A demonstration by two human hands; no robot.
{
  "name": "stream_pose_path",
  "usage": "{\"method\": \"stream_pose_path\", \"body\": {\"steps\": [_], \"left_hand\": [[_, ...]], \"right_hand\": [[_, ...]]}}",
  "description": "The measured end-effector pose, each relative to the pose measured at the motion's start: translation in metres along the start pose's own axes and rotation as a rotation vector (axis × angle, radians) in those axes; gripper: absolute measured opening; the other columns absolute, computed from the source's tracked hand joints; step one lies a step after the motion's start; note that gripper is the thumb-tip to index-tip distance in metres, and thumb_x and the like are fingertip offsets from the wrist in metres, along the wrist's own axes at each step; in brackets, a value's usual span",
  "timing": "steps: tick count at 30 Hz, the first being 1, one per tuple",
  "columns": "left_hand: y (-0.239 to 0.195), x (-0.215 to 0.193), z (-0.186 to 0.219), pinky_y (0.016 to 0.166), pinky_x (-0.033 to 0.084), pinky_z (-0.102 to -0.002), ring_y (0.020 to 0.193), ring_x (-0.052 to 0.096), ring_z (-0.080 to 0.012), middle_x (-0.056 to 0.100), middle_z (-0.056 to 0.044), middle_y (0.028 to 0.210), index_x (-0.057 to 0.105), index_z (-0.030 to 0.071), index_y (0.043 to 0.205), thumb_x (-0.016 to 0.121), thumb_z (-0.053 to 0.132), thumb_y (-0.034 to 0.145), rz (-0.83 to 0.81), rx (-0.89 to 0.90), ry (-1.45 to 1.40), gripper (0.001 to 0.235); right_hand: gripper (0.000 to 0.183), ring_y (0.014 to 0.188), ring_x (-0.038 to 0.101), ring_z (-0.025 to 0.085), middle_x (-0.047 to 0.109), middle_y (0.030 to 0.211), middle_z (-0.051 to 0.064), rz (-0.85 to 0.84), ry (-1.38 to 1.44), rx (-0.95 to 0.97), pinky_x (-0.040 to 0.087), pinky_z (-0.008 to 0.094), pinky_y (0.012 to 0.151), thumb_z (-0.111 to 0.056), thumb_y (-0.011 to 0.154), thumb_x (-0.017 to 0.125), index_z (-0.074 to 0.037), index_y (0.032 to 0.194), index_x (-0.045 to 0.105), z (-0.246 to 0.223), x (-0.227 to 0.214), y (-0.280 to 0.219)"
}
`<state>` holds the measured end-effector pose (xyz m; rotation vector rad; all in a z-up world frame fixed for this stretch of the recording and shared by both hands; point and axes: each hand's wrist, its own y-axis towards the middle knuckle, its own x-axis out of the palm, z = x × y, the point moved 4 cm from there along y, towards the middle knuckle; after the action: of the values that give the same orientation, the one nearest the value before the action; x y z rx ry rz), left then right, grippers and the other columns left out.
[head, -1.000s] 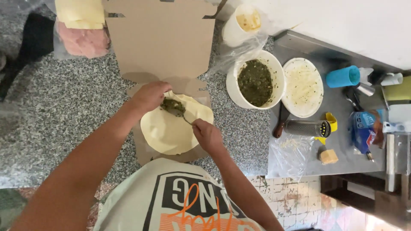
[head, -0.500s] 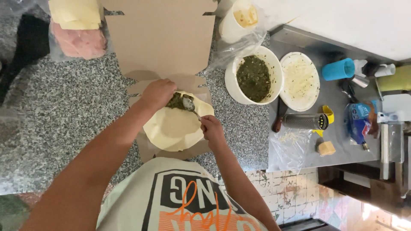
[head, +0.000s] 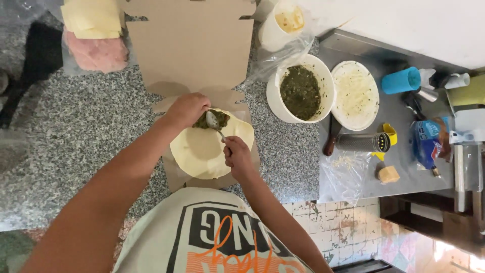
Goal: Adding green filling to a tart shell using a spoon and spreading it evenly.
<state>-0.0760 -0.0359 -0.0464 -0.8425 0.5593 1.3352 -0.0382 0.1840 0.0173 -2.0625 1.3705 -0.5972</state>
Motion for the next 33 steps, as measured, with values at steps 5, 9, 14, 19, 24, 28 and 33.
{"method": "stream_pose_path", "body": {"steps": [5, 9, 14, 19, 24, 28, 33], "left_hand": [[-0.006, -0.013, 0.008, 0.069, 0.051, -0.044, 0.079, 0.064, -0.0280, 0.061, -0.009, 0.088, 0.063, 0.008, 0.095, 0.051, 0.020, 0.111, -0.020, 0.016, -0.030, 0.023], [-0.008, -0.025, 0.015, 0.075, 0.057, -0.046, 0.089, 0.069, -0.0304, 0.065, -0.013, 0.093, 0.067, 0.003, 0.104, 0.052, 0.020, 0.111, -0.042, 0.014, -0.054, 0.024], [-0.009, -0.024, 0.019, 0.075, 0.056, -0.044, 0.087, 0.068, -0.0284, 0.064, -0.010, 0.091, 0.066, 0.005, 0.101, 0.052, 0.021, 0.111, -0.055, 0.022, 0.048, 0.023], [-0.005, -0.029, 0.045, 0.075, 0.056, -0.043, 0.087, 0.067, -0.0262, 0.060, -0.008, 0.090, 0.062, 0.008, 0.096, 0.056, 0.025, 0.108, -0.103, 0.024, 0.126, 0.022], [0.014, -0.006, 0.041, 0.070, 0.053, -0.038, 0.076, 0.060, -0.0190, 0.050, 0.000, 0.079, 0.057, 0.014, 0.086, 0.056, 0.035, 0.106, -0.090, 0.058, 0.298, 0.029], [0.034, 0.023, 0.016, 0.065, 0.049, -0.040, 0.071, 0.057, -0.0211, 0.046, -0.001, 0.075, 0.051, 0.011, 0.079, 0.051, 0.030, 0.108, -0.026, 0.119, 0.250, 0.034], [0.032, 0.013, 0.023, 0.066, 0.050, -0.048, 0.074, 0.062, -0.0315, 0.055, -0.012, 0.075, 0.058, 0.003, 0.080, 0.046, 0.019, 0.112, -0.044, 0.072, 0.099, 0.037]], "right_hand": [[0.018, 0.044, 0.036, 0.008, 0.044, 0.059, 0.002, -0.027, -0.130, -0.049, 0.027, 0.022, 0.040, -0.017, 0.100, 0.057, -0.003, 0.110, 0.062, 0.018, 0.002, 0.026], [0.020, 0.051, 0.048, 0.012, 0.054, 0.060, 0.003, 0.143, -0.361, -0.109, 0.038, 0.026, 0.047, -0.025, 0.098, 0.060, -0.010, 0.107, 0.070, 0.004, -0.017, 0.018], [0.022, 0.046, 0.044, 0.011, 0.051, 0.057, 0.003, 0.249, -0.293, -0.028, 0.037, 0.024, 0.043, -0.022, 0.095, 0.063, -0.008, 0.109, 0.072, -0.012, -0.020, -0.013], [0.021, 0.047, 0.044, 0.011, 0.050, 0.057, 0.003, 0.229, -0.261, -0.075, 0.037, 0.023, 0.043, -0.021, 0.096, 0.062, -0.006, 0.108, 0.070, 0.007, -0.024, 0.014], [0.021, 0.045, 0.042, 0.010, 0.047, 0.057, 0.003, 0.288, -0.152, 0.006, 0.034, 0.024, 0.042, -0.019, 0.096, 0.061, -0.004, 0.110, 0.069, -0.007, -0.026, -0.013], [0.021, 0.047, 0.041, 0.009, 0.047, 0.059, 0.003, 0.258, -0.090, 0.000, 0.034, 0.022, 0.043, -0.017, 0.098, 0.060, -0.004, 0.112, 0.068, -0.012, -0.027, -0.010], [0.022, 0.045, 0.036, 0.007, 0.044, 0.060, 0.001, 0.229, 0.000, 0.012, 0.031, 0.022, 0.042, -0.015, 0.097, 0.056, -0.002, 0.113, 0.066, 0.003, -0.036, -0.002]]}}
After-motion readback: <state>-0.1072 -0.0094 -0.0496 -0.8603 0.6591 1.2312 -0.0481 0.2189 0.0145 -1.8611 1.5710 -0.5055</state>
